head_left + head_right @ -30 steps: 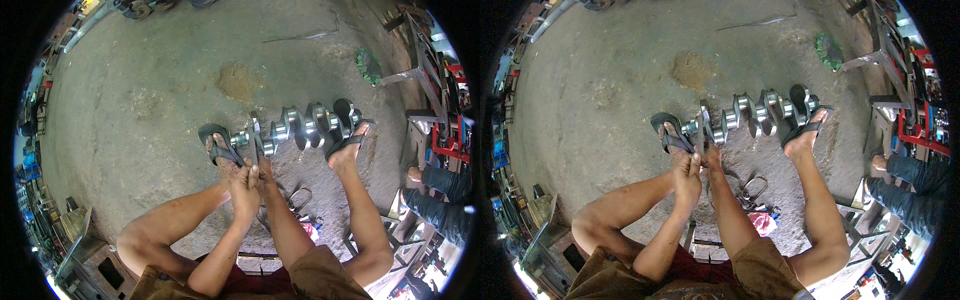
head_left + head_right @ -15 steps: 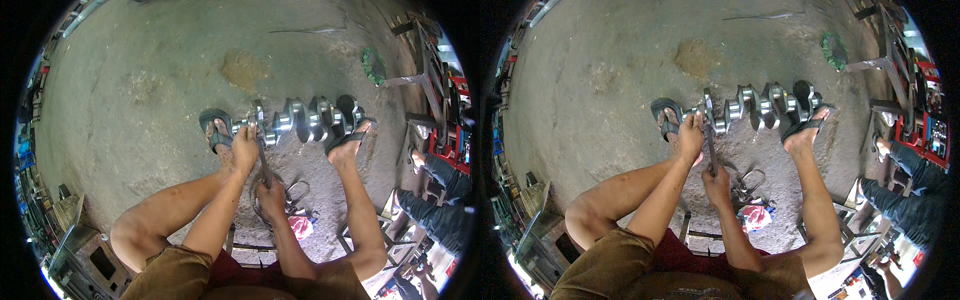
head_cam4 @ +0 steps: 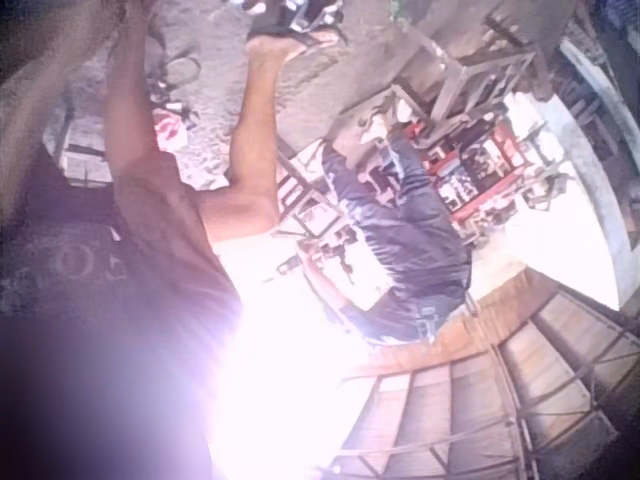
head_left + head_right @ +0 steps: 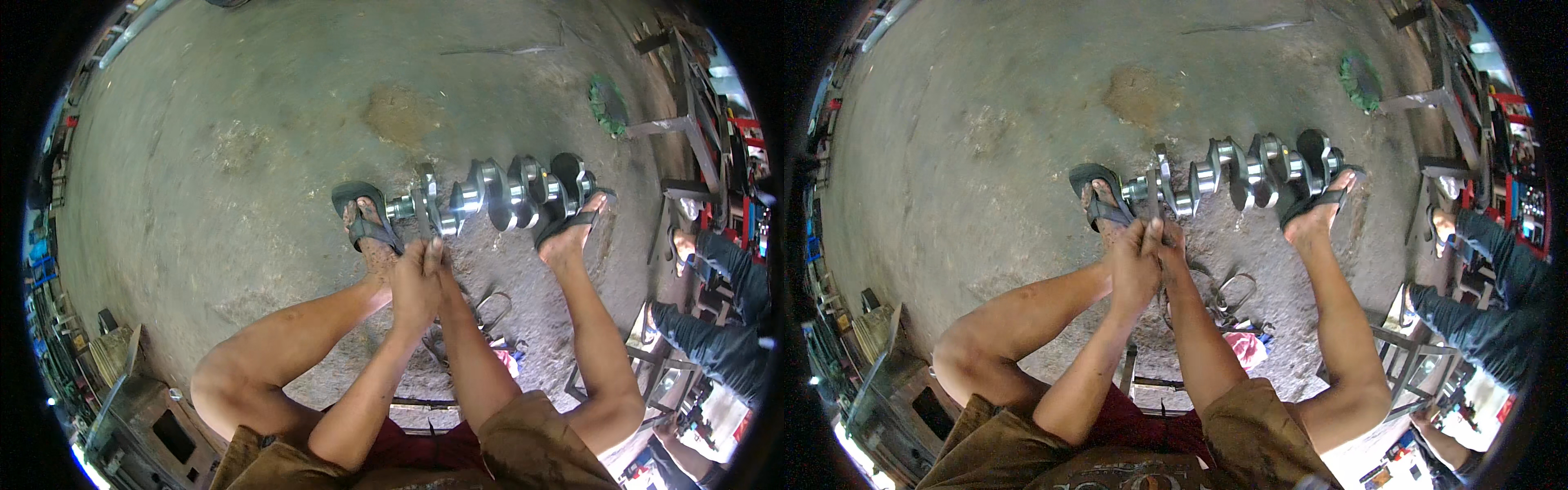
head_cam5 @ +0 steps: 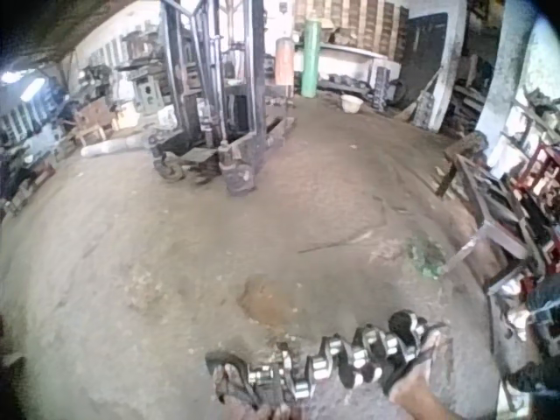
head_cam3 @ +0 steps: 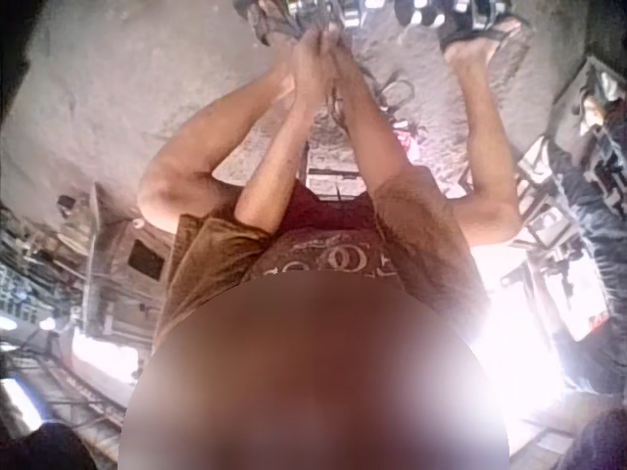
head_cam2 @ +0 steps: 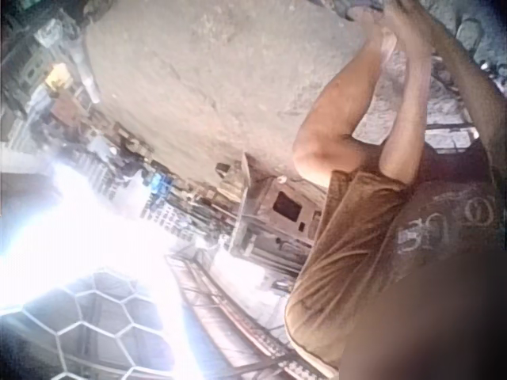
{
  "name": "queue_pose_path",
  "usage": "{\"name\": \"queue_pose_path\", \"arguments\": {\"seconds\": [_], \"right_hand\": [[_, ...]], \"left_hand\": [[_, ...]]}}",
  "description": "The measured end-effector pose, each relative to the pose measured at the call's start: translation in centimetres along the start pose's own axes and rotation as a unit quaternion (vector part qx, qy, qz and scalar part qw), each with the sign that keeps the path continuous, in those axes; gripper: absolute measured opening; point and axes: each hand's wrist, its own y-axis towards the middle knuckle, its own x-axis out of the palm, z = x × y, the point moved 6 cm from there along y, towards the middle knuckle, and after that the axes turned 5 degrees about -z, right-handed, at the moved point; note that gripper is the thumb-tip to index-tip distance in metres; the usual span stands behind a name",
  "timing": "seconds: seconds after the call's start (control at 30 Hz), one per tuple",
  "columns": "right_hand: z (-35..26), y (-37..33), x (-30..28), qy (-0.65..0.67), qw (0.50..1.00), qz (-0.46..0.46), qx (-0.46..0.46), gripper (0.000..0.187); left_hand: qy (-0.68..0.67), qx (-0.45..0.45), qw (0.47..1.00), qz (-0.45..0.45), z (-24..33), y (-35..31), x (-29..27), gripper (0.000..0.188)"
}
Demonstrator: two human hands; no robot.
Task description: The person sits on the floor and uses a metal file to scrape and clean the surfaces of a crankshaft held between their feet. They repeatedly file different journals and then wipe the crankshaft with a cloth.
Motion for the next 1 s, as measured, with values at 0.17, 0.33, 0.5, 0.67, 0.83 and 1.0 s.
{"name": "queue_pose_path", "arguments": {"seconds": [0.17,0.33,0.5,0.67,0.83,1.0], "right_hand": [[1.2,-2.6,-1.0,0.03,0.991,0.075,0.104,0.038],[-1.1,-4.8,-0.4,-0.14,0.98,0.099,0.105,0.026],[-3.5,-8.9,-0.4,-0.294,0.947,0.101,0.079,0.016],[-4.8,-12.9,0.1,-0.296,0.94,0.13,0.108,0.015],[-1.9,-5.8,0.4,-0.109,0.974,0.093,0.178,0.011],[0.3,0.4,0.1,0.072,0.994,0.045,0.074,0.012]], "left_hand": [[0.036,0.013,0.999,0.019,-3.3,1.6,1.0,0.035],[0.09,-0.005,0.995,0.033,-4.3,3.9,1.1,0.034],[0.021,0.016,0.998,0.049,-5.9,6.8,1.5,0.033],[-0.125,-0.058,0.99,-0.029,-5.6,12.4,0.8,0.034],[-0.044,0.039,0.997,-0.047,2.2,12.4,-1.2,0.034],[0.155,0.046,0.987,-0.007,2.9,1.2,-1.4,0.039]]}}
